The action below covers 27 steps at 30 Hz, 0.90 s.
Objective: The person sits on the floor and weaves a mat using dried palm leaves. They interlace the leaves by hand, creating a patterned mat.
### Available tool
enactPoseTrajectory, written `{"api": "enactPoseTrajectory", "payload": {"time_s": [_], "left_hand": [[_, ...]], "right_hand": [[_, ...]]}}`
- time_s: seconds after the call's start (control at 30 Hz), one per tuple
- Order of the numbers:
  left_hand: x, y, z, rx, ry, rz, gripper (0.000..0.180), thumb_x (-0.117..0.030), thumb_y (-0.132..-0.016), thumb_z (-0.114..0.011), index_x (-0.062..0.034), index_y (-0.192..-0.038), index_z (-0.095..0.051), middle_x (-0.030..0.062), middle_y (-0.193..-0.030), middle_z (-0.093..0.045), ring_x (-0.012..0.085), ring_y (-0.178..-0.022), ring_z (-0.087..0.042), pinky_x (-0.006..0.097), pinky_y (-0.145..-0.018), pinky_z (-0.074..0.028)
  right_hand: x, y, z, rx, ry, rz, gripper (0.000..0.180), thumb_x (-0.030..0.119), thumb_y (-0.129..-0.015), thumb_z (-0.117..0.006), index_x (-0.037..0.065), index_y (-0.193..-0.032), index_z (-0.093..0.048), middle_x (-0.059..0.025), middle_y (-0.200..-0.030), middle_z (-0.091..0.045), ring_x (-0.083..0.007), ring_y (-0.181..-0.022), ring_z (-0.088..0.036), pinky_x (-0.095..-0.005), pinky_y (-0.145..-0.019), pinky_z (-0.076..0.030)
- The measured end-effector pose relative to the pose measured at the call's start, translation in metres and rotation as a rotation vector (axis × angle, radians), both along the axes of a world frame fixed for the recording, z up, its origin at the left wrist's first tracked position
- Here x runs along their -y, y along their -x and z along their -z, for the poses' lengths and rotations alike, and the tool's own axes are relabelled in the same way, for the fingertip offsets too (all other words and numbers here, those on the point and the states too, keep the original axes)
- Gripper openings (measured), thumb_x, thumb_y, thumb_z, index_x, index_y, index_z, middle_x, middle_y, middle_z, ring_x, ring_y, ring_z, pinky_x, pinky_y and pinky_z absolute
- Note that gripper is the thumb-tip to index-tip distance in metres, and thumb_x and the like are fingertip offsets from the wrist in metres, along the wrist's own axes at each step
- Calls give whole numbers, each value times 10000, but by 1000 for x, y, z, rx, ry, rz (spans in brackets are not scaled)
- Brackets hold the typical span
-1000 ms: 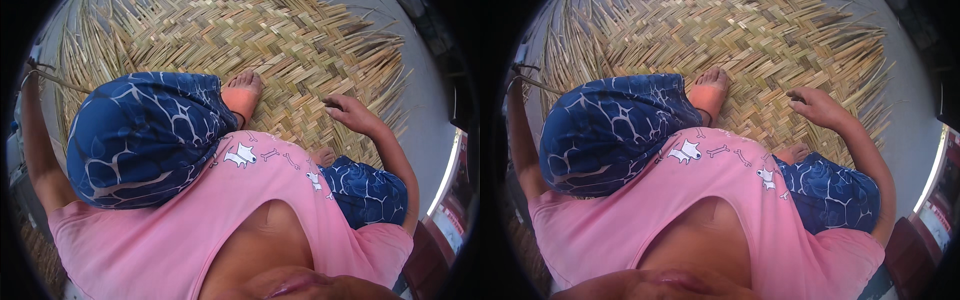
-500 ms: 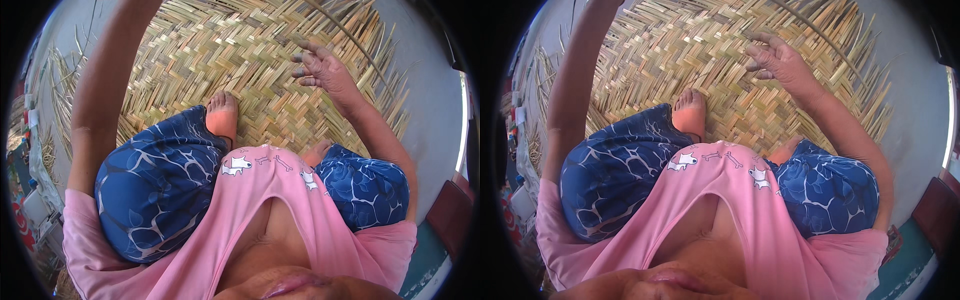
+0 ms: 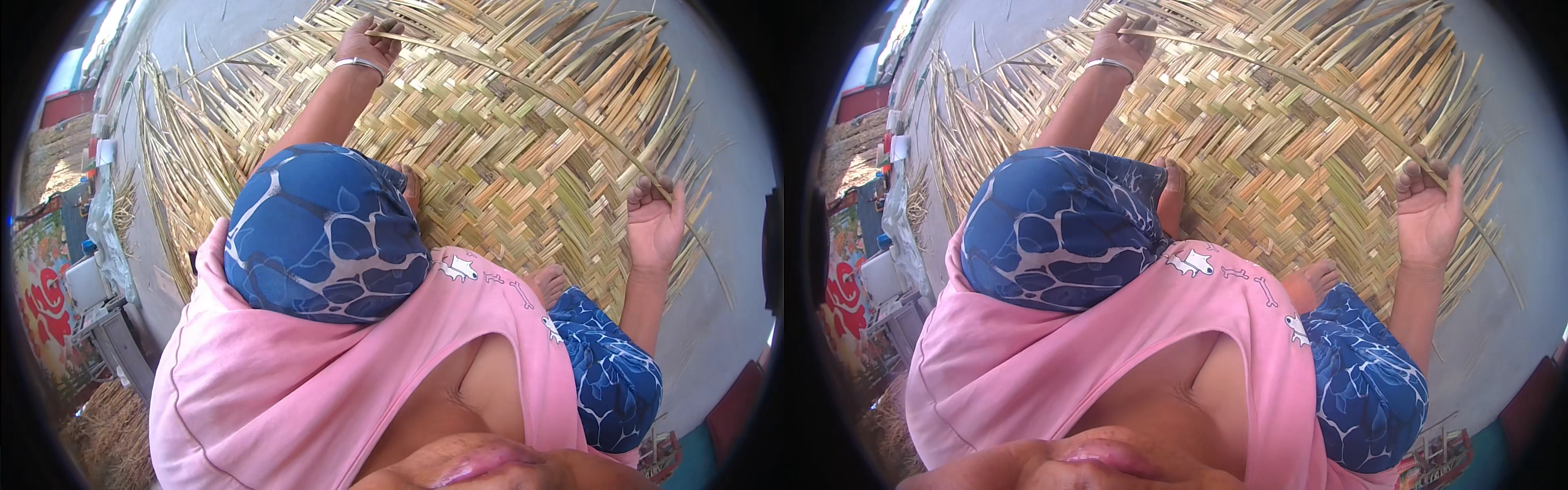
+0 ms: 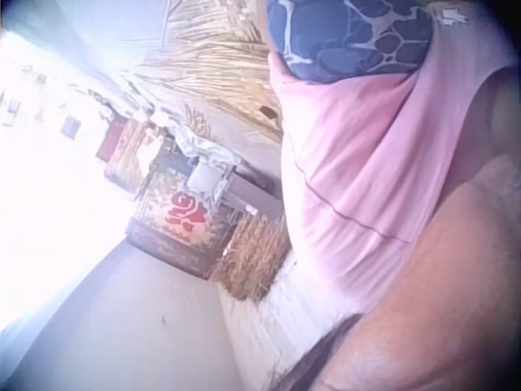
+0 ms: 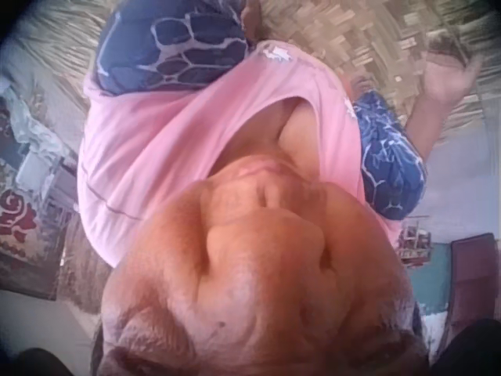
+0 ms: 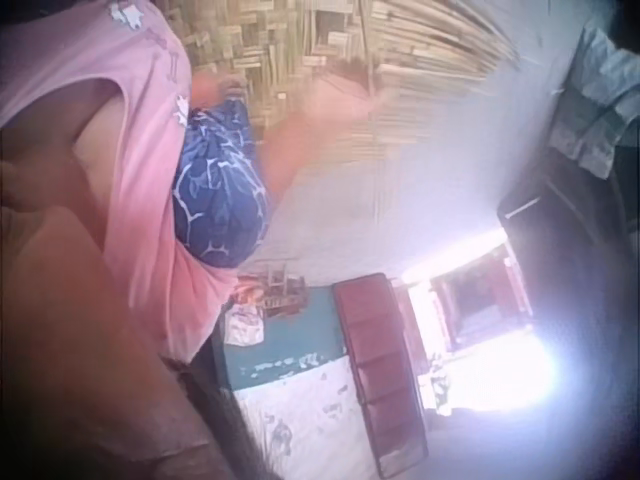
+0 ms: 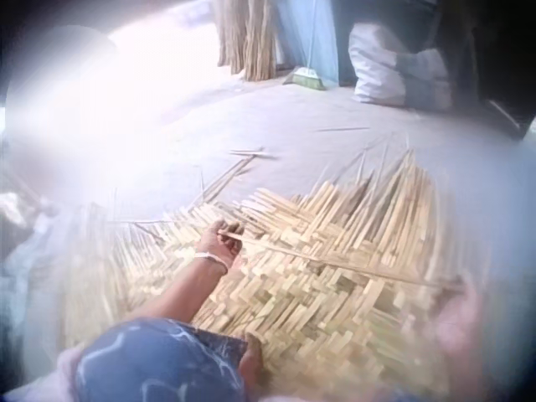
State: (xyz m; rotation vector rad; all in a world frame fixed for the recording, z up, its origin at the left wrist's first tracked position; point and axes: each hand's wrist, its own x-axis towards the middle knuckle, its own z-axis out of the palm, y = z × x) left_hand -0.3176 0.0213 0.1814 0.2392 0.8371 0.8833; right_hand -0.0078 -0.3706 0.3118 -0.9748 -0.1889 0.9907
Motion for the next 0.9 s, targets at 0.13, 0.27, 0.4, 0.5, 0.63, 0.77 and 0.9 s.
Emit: {"api": "enactPoseTrajectory", "payload": {"time_s": [0.13,0.27,0.4,0.5,0.63,0.77,0.9], "left_hand": [[-57,35,24,-243,103,-301,166,-187,-1046,-540,-25,-1082,-541,156,-1087,-682,312,-942,-686,419,-763,-599],[-120,53,20,-380,-6,-302,194,-208,-1037,-548,-23,-1090,-568,129,-1024,-685,271,-925,-696,407,-738,-593],[-175,25,30,-571,-433,-116,150,-103,-943,-625,-25,-820,-661,73,-684,-622,155,-561,-569,299,-500,-480],[-165,-22,25,-706,-661,-159,219,-180,-947,-660,4,-1067,-658,123,-828,-684,219,-674,-654,367,-602,-547],[-130,-63,55,-1751,-950,-361,717,-347,-853,-784,47,-1387,-513,274,-1227,-653,405,-1173,-624,439,-988,-504],[10,-105,-10,-1392,-1483,457,596,-372,-942,-689,-88,-1444,-537,148,-1534,-465,337,-1439,-411,506,-1177,-340],[99,-147,-28,-1010,-1954,1100,427,-443,-1004,-571,-162,-1313,-661,51,-1365,-643,261,-1309,-559,469,-1117,-390]], "right_hand": [[84,-81,43,31,201,279,351,380,-1072,-519,65,-977,-642,-158,-1115,-705,-191,-822,-645,-323,-676,-520],[185,-148,85,-12,194,393,397,456,-1050,-544,79,-956,-626,-63,-860,-654,-151,-718,-583,-302,-600,-482],[209,-152,98,-50,330,428,416,484,-1030,-570,79,-954,-628,-48,-810,-631,-150,-711,-574,-285,-594,-467],[203,-142,109,-61,366,423,409,478,-1015,-602,74,-956,-632,-58,-800,-628,-158,-716,-572,-285,-612,-469],[176,-125,139,-125,316,333,367,395,-1027,-610,28,-1022,-630,-117,-918,-672,-201,-815,-620,-317,-711,-526],[136,-70,138,-228,136,144,316,281,-1062,-560,-17,-1156,-609,-166,-1134,-683,-236,-1035,-664,-355,-899,-573],[73,-19,107,-228,89,63,316,245,-1060,-561,-24,-1224,-595,-158,-1209,-660,-234,-1119,-650,-352,-964,-565]]}}
